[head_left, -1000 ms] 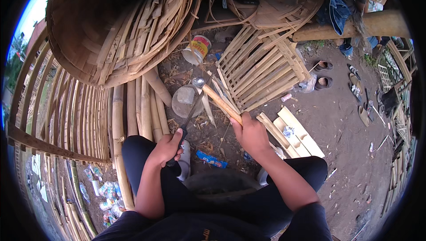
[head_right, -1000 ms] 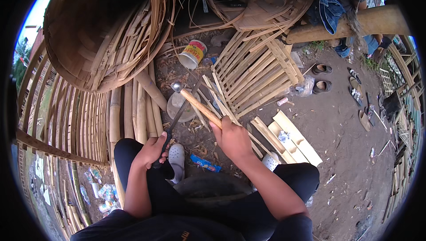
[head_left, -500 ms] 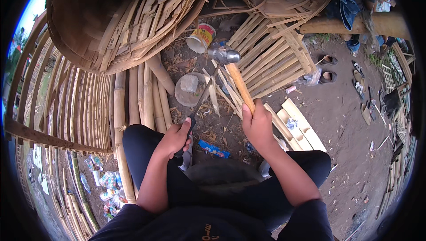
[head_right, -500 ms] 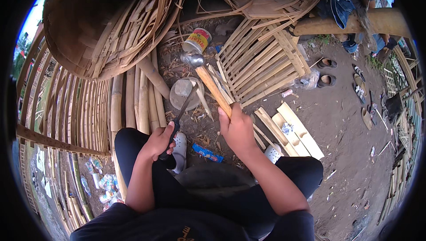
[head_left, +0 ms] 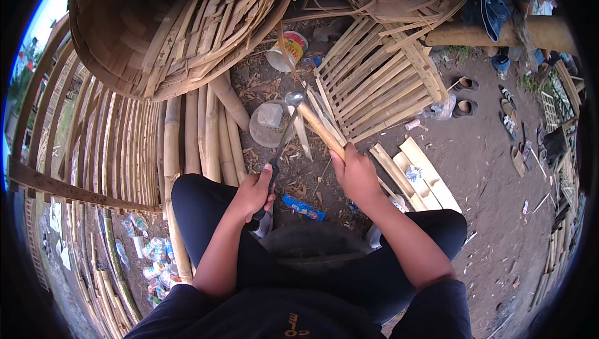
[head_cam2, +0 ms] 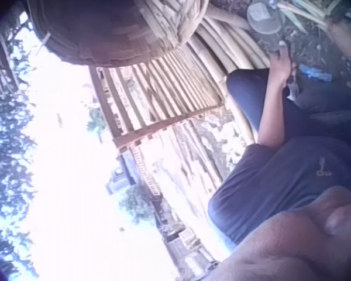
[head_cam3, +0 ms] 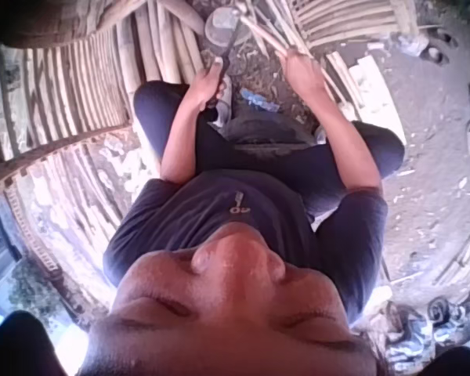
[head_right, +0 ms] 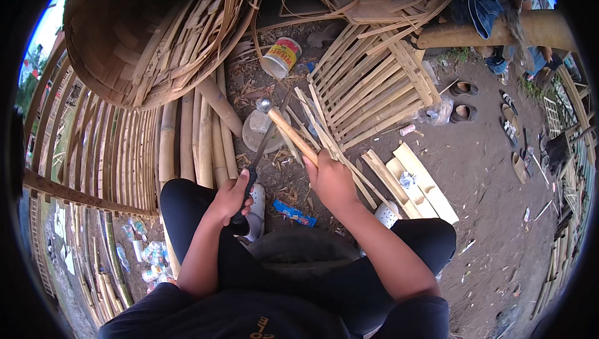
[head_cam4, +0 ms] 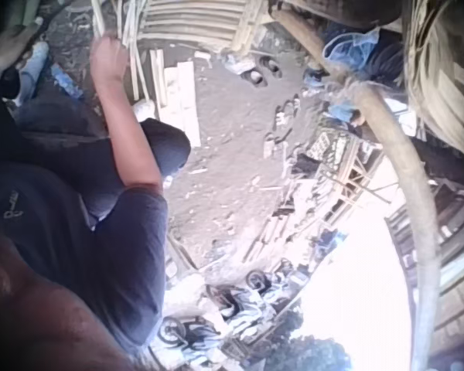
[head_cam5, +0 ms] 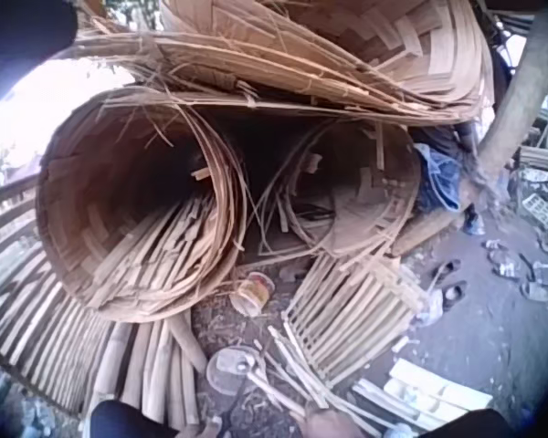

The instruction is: The person uses a hammer and a knife to assemble and trim components of bamboo furniture. The person hammers small wooden pegs into bamboo slats and uses a knife to shave and fit bamboo pieces together while working in an outdoor workshop area.

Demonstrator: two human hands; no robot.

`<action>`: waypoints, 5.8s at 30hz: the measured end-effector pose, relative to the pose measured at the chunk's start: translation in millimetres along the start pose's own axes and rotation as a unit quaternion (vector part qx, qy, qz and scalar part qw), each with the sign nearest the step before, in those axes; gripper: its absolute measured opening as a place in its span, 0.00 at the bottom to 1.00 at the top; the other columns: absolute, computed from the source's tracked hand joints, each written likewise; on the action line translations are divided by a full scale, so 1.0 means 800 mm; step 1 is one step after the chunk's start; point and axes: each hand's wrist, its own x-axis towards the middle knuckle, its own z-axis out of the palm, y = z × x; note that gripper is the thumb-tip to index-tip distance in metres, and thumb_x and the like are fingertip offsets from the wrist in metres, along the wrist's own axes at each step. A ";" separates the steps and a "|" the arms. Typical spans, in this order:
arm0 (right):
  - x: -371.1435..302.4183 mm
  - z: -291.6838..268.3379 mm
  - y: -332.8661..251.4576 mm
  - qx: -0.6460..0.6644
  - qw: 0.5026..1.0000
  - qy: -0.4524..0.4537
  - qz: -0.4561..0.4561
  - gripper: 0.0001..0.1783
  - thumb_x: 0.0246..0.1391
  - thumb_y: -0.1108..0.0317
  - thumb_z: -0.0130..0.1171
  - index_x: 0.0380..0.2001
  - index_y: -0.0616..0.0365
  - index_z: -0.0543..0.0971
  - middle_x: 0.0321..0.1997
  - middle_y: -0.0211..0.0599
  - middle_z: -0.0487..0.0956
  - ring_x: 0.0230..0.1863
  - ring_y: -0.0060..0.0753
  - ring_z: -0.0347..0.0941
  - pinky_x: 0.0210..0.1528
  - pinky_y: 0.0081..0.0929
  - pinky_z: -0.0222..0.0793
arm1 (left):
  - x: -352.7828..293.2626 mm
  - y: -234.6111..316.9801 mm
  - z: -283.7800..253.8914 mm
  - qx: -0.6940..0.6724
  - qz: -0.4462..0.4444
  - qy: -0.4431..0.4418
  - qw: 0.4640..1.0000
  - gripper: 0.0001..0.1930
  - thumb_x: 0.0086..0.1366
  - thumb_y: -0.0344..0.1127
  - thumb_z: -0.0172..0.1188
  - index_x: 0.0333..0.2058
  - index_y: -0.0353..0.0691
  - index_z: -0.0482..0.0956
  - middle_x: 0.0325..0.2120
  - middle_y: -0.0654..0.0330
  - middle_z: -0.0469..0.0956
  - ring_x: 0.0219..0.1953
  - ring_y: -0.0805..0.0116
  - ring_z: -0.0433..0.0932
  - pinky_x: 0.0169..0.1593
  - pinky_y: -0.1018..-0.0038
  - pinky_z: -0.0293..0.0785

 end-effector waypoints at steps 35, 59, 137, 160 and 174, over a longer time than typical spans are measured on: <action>-0.010 0.031 0.016 -0.008 0.997 -0.062 0.040 0.21 0.61 0.55 0.49 0.25 0.65 0.73 0.17 0.54 0.75 0.21 0.57 0.75 0.25 0.47 0.73 | 0.029 -0.033 -0.015 -0.046 0.027 -0.051 0.997 0.27 0.67 0.58 0.48 0.26 0.34 0.70 0.19 0.59 0.72 0.16 0.70 0.71 0.23 0.74 0.69; -0.005 0.015 0.028 -0.023 0.996 -0.056 0.061 0.21 0.60 0.55 0.51 0.27 0.67 0.70 0.18 0.57 0.75 0.23 0.63 0.74 0.26 0.49 0.71 | 0.026 -0.004 0.008 -0.069 -0.052 -0.071 0.994 0.26 0.69 0.59 0.42 0.33 0.36 0.65 0.15 0.64 0.63 0.12 0.73 0.61 0.18 0.75 0.59; 0.017 0.058 0.027 -0.009 0.998 -0.063 0.019 0.22 0.61 0.52 0.49 0.28 0.64 0.70 0.15 0.50 0.75 0.19 0.54 0.75 0.22 0.46 0.72 | 0.082 -0.029 -0.016 -0.079 -0.107 -0.047 0.990 0.27 0.72 0.54 0.28 0.31 0.35 0.66 0.14 0.62 0.62 0.11 0.71 0.59 0.13 0.73 0.58; 0.098 0.050 0.025 0.035 0.998 0.028 0.052 0.23 0.63 0.53 0.46 0.29 0.66 0.73 0.20 0.57 0.76 0.25 0.59 0.76 0.31 0.48 0.74 | 0.078 -0.050 -0.036 -0.096 -0.125 -0.038 0.987 0.28 0.72 0.54 0.26 0.29 0.37 0.66 0.11 0.64 0.61 0.09 0.70 0.58 0.16 0.71 0.59; 0.097 0.051 0.021 0.038 0.996 0.077 0.002 0.21 0.61 0.57 0.51 0.24 0.66 0.70 0.16 0.57 0.74 0.22 0.61 0.73 0.24 0.49 0.69 | 0.082 -0.051 -0.029 -0.102 -0.125 -0.036 0.986 0.27 0.72 0.53 0.27 0.29 0.35 0.66 0.12 0.63 0.61 0.10 0.70 0.58 0.15 0.71 0.59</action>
